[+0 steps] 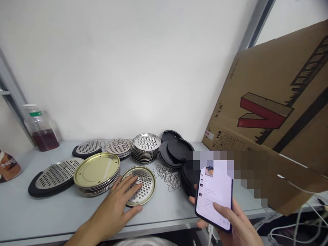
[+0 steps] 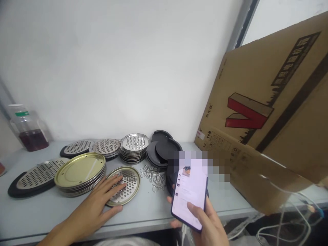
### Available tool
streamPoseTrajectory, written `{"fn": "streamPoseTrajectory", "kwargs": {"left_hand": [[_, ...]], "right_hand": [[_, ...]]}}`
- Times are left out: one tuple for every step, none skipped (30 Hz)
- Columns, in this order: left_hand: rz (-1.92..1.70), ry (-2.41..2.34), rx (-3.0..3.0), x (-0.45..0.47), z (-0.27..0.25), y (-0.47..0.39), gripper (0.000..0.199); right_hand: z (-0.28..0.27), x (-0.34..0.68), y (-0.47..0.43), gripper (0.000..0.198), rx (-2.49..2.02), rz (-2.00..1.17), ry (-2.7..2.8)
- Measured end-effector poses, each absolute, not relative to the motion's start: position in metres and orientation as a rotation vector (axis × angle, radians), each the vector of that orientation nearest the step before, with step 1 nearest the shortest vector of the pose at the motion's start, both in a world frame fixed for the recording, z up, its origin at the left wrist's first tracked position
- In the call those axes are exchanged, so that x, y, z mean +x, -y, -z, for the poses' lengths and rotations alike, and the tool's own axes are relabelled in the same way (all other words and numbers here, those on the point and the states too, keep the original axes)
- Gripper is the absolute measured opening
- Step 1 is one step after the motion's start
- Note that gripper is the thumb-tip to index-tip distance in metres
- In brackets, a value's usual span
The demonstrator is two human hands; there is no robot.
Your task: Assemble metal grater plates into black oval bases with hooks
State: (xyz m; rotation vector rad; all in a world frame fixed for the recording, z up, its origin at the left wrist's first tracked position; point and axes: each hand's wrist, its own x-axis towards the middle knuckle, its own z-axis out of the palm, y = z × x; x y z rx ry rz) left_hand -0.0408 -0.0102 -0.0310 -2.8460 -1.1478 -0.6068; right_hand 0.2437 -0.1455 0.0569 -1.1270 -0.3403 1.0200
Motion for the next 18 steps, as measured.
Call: {"fn": "streamPoseTrajectory", "kwargs": {"left_hand": [[0.611,1.146,-2.845,-0.0406,0.0310,0.0101,0.056],[0.613,1.145,-2.846,-0.0403,0.0309,0.0100,0.056],[0.614,1.145,-2.847,-0.0401,0.0307,0.0101,0.056],[0.613,1.148,-2.849,-0.0399,0.0304,0.0102,0.056],[0.616,1.151,-2.850,-0.0398,0.0301,0.0104,0.057],[0.619,1.155,-2.852,-0.0397,0.0297,0.0107,0.057],[0.625,1.157,-2.852,-0.0396,0.0293,0.0109,0.057],[0.631,1.157,-2.852,-0.0395,0.0289,0.0112,0.057],[0.635,1.157,-2.852,-0.0395,0.0284,0.0114,0.056],[0.637,1.155,-2.852,-0.0394,0.0281,0.0114,0.056],[0.640,1.154,-2.852,-0.0392,0.0278,0.0114,0.056],[0.643,1.156,-2.851,-0.0390,0.0276,0.0112,0.056],[0.648,1.159,-2.850,-0.0389,0.0276,0.0110,0.056],[0.652,1.163,-2.849,-0.0387,0.0276,0.0108,0.056],[0.657,1.166,-2.848,-0.0385,0.0278,0.0105,0.056],[0.660,1.167,-2.848,-0.0384,0.0281,0.0104,0.055],[0.662,1.166,-2.849,-0.0384,0.0284,0.0103,0.055],[0.662,1.164,-2.850,-0.0384,0.0287,0.0103,0.055]], "right_hand": [[-0.0557,0.2439,0.1460,0.088,-1.121,-1.020,0.342],[-0.0544,0.2444,0.1465,0.086,-1.110,-1.023,0.344],[-0.0531,0.2450,0.1469,0.085,-1.099,-1.026,0.351],[-0.0522,0.2456,0.1471,0.084,-1.092,-1.028,0.357],[-0.0516,0.2461,0.1472,0.084,-1.091,-1.029,0.359],[-0.0516,0.2466,0.1471,0.083,-1.099,-1.033,0.354],[-0.0521,0.2469,0.1469,0.081,-1.114,-1.041,0.344],[-0.0531,0.2470,0.1466,0.079,-1.131,-1.052,0.333],[-0.0545,0.2470,0.1463,0.076,-1.142,-1.064,0.323],[-0.0560,0.2467,0.1461,0.074,-1.145,-1.073,0.319],[-0.0574,0.2463,0.1459,0.074,-1.145,-1.075,0.322],[-0.0586,0.2458,0.1459,0.074,-1.145,-1.070,0.328],[-0.0593,0.2452,0.1459,0.074,-1.147,-1.060,0.334],[-0.0596,0.2448,0.1461,0.074,-1.154,-1.050,0.338],[-0.0592,0.2445,0.1463,0.074,-1.163,-1.042,0.340],[-0.0582,0.2445,0.1466,0.074,-1.170,-1.037,0.342],[-0.0568,0.2448,0.1469,0.075,-1.168,-1.032,0.346],[-0.0550,0.2454,0.1472,0.075,-1.158,-1.030,0.353]]}}
